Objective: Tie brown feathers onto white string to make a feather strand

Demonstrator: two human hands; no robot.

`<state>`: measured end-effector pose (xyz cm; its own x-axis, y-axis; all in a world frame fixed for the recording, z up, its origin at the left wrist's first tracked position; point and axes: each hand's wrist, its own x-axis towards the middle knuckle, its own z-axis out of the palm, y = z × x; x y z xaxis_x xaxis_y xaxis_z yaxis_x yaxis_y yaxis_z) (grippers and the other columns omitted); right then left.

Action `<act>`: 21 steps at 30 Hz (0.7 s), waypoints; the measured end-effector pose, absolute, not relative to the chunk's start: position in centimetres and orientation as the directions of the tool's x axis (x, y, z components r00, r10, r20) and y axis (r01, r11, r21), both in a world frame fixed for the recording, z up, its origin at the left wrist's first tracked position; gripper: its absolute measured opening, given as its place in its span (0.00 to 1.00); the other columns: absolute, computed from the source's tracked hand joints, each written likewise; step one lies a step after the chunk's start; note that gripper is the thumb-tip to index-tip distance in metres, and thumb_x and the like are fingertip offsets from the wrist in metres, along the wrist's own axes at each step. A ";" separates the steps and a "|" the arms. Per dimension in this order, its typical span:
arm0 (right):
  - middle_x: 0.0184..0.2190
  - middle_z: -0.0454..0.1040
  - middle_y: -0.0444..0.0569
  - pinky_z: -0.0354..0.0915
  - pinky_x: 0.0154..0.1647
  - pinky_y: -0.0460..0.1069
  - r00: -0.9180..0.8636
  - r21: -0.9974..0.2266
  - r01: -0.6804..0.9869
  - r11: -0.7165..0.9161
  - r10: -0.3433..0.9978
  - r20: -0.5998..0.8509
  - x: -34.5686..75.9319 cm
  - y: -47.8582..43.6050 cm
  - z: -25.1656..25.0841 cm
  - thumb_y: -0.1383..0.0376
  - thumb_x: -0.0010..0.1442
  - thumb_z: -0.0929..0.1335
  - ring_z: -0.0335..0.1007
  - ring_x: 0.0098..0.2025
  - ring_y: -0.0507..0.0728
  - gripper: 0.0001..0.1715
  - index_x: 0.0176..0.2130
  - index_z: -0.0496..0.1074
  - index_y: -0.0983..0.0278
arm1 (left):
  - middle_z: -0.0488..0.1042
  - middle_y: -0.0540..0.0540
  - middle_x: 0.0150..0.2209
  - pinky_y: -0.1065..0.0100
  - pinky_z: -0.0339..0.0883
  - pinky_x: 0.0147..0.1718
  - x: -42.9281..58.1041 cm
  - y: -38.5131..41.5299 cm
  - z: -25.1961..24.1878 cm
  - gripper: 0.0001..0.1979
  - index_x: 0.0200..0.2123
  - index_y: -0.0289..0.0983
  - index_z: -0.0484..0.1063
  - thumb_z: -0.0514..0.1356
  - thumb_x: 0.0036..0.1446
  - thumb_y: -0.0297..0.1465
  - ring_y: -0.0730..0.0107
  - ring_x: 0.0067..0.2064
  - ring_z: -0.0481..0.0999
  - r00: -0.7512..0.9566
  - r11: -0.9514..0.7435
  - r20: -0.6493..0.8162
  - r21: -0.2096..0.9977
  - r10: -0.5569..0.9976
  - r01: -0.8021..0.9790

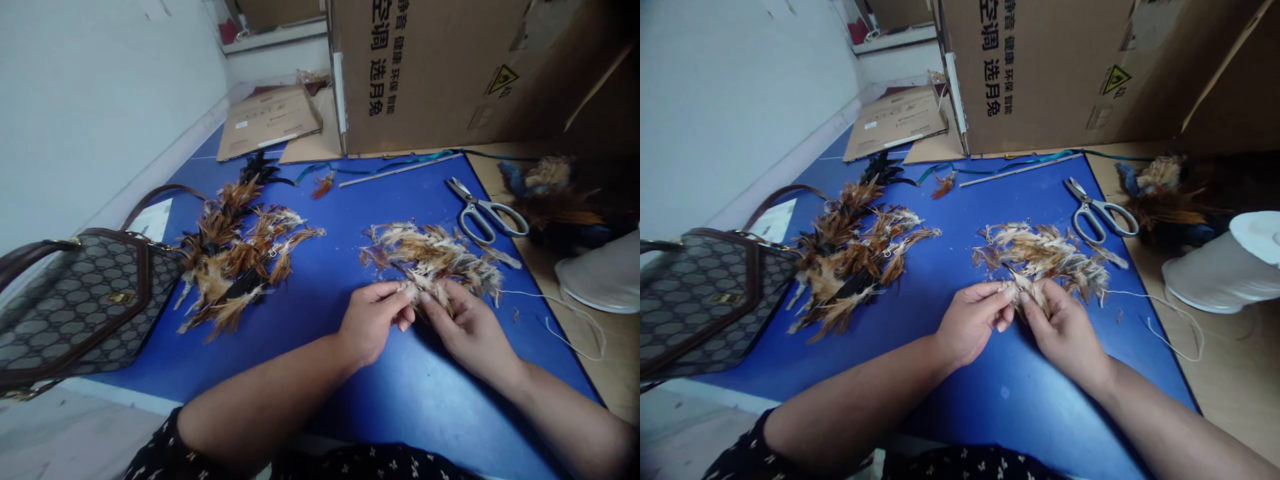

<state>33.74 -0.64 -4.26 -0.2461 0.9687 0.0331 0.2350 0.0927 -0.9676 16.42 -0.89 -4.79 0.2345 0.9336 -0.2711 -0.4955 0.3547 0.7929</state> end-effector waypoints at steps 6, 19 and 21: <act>0.33 0.80 0.48 0.70 0.37 0.51 -0.319 -0.983 0.156 0.096 0.947 0.042 33.6 -0.7 -3.4 0.46 0.74 0.71 0.74 0.33 0.57 0.22 0.38 0.74 0.59 | 0.71 0.50 0.23 0.67 0.54 0.25 16.5 -0.9 -4.9 0.20 0.30 0.32 0.77 0.74 0.60 0.43 0.78 0.24 0.65 0.209 0.336 -0.268 0.821 0.940 -0.462; 0.27 0.74 0.45 0.65 0.30 0.49 -0.327 -0.982 0.160 0.101 0.944 0.044 33.5 -0.8 -3.2 0.47 0.76 0.69 0.67 0.28 0.54 0.23 0.36 0.73 0.60 | 0.72 0.49 0.24 0.66 0.55 0.26 16.5 -1.0 -5.3 0.20 0.28 0.34 0.76 0.72 0.63 0.43 0.77 0.25 0.65 0.195 0.300 -0.239 0.867 0.951 -0.399; 0.26 0.73 0.44 0.66 0.31 0.49 -0.314 -0.976 0.182 0.121 0.948 0.059 33.6 -0.8 -3.1 0.47 0.76 0.69 0.67 0.28 0.55 0.24 0.35 0.72 0.59 | 0.72 0.49 0.24 0.66 0.55 0.26 16.5 -1.1 -5.4 0.20 0.28 0.34 0.77 0.72 0.63 0.44 0.77 0.25 0.65 0.202 0.291 -0.227 0.873 0.953 -0.392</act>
